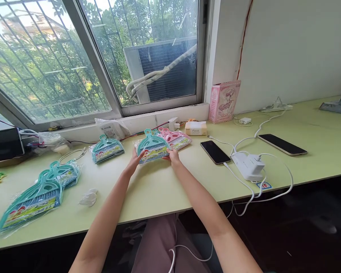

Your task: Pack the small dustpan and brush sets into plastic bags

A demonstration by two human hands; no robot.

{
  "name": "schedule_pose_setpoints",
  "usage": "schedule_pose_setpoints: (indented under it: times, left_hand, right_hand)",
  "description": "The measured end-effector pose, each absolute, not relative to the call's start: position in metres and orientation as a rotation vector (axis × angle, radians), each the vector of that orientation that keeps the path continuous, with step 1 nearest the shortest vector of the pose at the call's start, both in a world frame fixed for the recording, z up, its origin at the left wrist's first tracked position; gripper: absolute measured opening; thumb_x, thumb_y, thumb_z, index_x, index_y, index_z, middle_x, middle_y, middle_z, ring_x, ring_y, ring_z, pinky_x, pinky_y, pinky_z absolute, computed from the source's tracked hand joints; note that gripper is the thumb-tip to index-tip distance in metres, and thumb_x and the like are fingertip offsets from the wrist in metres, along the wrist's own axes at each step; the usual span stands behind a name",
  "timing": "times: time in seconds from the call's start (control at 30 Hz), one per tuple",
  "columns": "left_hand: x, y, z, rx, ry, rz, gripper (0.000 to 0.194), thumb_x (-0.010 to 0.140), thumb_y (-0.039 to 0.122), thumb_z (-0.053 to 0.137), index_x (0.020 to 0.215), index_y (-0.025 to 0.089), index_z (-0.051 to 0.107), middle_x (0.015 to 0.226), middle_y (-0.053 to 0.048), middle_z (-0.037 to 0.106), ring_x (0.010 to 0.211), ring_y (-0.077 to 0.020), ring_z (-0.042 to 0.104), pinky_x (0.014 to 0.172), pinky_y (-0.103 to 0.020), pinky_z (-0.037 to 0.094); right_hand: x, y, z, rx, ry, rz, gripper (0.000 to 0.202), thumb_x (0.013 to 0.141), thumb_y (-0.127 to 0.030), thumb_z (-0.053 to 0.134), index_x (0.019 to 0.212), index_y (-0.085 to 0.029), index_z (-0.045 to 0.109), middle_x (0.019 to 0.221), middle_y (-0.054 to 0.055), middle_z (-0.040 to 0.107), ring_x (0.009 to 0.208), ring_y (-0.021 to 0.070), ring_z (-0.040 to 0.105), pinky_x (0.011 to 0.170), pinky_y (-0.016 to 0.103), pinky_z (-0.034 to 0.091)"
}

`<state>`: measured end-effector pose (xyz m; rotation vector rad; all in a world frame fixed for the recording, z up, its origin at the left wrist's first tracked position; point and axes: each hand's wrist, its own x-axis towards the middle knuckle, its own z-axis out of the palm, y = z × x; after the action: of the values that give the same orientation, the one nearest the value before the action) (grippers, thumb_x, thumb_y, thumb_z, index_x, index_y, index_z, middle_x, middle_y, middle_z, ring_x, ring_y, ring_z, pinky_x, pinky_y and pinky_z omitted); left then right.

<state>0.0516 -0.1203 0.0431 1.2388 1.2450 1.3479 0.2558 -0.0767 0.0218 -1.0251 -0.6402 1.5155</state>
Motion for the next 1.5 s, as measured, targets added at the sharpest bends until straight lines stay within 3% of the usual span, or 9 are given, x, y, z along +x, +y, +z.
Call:
schedule_pose_setpoints:
  times: [0.13,0.23,0.4,0.6,0.87,0.97,1.17,1.37,1.5]
  left_hand:
    - [0.046,-0.119,0.044,1.416,1.227,1.466,0.109,0.069,0.055,0.078,0.153,0.043,0.010,0.162,-0.009,0.015,0.141,-0.0301,0.035,0.108,-0.040,0.038]
    - [0.046,-0.122,0.046,1.661,1.208,1.307,0.100,0.065,0.057,0.080,0.149,0.041,0.028,0.163,-0.006,0.005,0.146,-0.0348,0.021,0.111,-0.045,0.033]
    - [0.052,-0.125,0.043,1.926,1.200,1.034,0.100,0.057,0.044,0.088,0.145,0.035,0.040,0.156,-0.010,0.017,0.144,-0.0352,0.023,0.114,-0.049,0.028]
    - [0.052,-0.113,0.035,1.785,1.288,1.297,0.032,0.081,0.043,0.068,0.105,0.023,0.073,0.129,-0.011,0.053,0.128,-0.0301,0.047,0.103,-0.042,0.044]
    - [0.065,-0.115,0.034,1.335,1.271,1.612,0.029,0.079,0.036,0.072,0.100,0.017,0.074,0.115,-0.007,0.066,0.101,-0.0205,0.064,0.075,-0.029,0.061]
    - [0.071,-0.118,0.036,1.236,1.283,1.756,0.046,0.079,0.031,0.072,0.123,0.020,0.066,0.111,-0.006,0.068,0.089,-0.0180,0.067,0.069,-0.030,0.062]
    - [0.070,-0.115,0.036,1.055,1.238,1.816,0.104,0.081,0.017,0.067,0.155,0.031,-0.004,0.099,-0.002,0.070,0.073,-0.0138,0.068,0.064,-0.030,0.062]
    - [0.054,-0.104,0.039,0.863,1.332,1.534,0.050,0.077,0.012,0.066,0.126,0.009,0.056,0.081,-0.008,0.070,0.059,-0.0165,0.067,0.063,-0.032,0.060]
    - [0.042,-0.100,0.042,0.902,1.372,1.444,0.028,0.071,0.011,0.068,0.099,0.012,0.063,0.078,-0.006,0.070,0.063,-0.0171,0.068,0.064,-0.030,0.058]
  right_hand:
    - [0.257,-0.076,0.023,-1.021,-0.549,1.494,0.008,0.090,-0.014,0.052,0.086,-0.015,0.059,0.076,0.002,0.068,0.059,0.0117,0.065,0.055,0.023,0.060]
    - [0.259,-0.074,0.022,-1.011,-0.514,1.475,0.005,0.087,-0.013,0.056,0.086,-0.015,0.060,0.076,0.002,0.069,0.061,0.0115,0.066,0.057,0.023,0.060]
    - [0.261,-0.076,0.024,-0.969,-0.462,1.491,0.008,0.088,-0.011,0.054,0.089,-0.014,0.061,0.070,0.000,0.068,0.055,0.0109,0.065,0.053,0.023,0.060]
    - [0.258,-0.081,0.026,-0.970,-0.515,1.511,0.007,0.089,-0.011,0.054,0.086,-0.014,0.059,0.072,0.000,0.069,0.054,0.0107,0.065,0.049,0.020,0.059]
    - [0.250,-0.084,0.024,-0.888,-0.598,1.563,0.008,0.091,-0.013,0.052,0.089,-0.015,0.060,0.077,0.003,0.071,0.057,0.0113,0.068,0.053,0.021,0.060]
    - [0.247,-0.087,0.026,-0.871,-0.626,1.582,0.007,0.091,-0.014,0.053,0.092,-0.017,0.060,0.080,0.002,0.071,0.058,0.0110,0.068,0.055,0.021,0.061]
    - [0.243,-0.094,0.030,-0.847,-0.632,1.631,0.012,0.096,-0.016,0.046,0.092,-0.019,0.057,0.076,-0.001,0.071,0.055,0.0089,0.067,0.052,0.018,0.058]
    - [0.242,-0.092,0.027,-0.880,-0.644,1.597,0.012,0.097,-0.020,0.043,0.095,-0.020,0.055,0.079,0.000,0.070,0.057,0.0092,0.067,0.056,0.020,0.059]
    - [0.243,-0.091,0.030,-0.931,-0.813,1.590,0.014,0.096,-0.023,0.043,0.103,-0.020,0.055,0.101,0.004,0.070,0.064,0.0122,0.069,0.057,0.027,0.060]
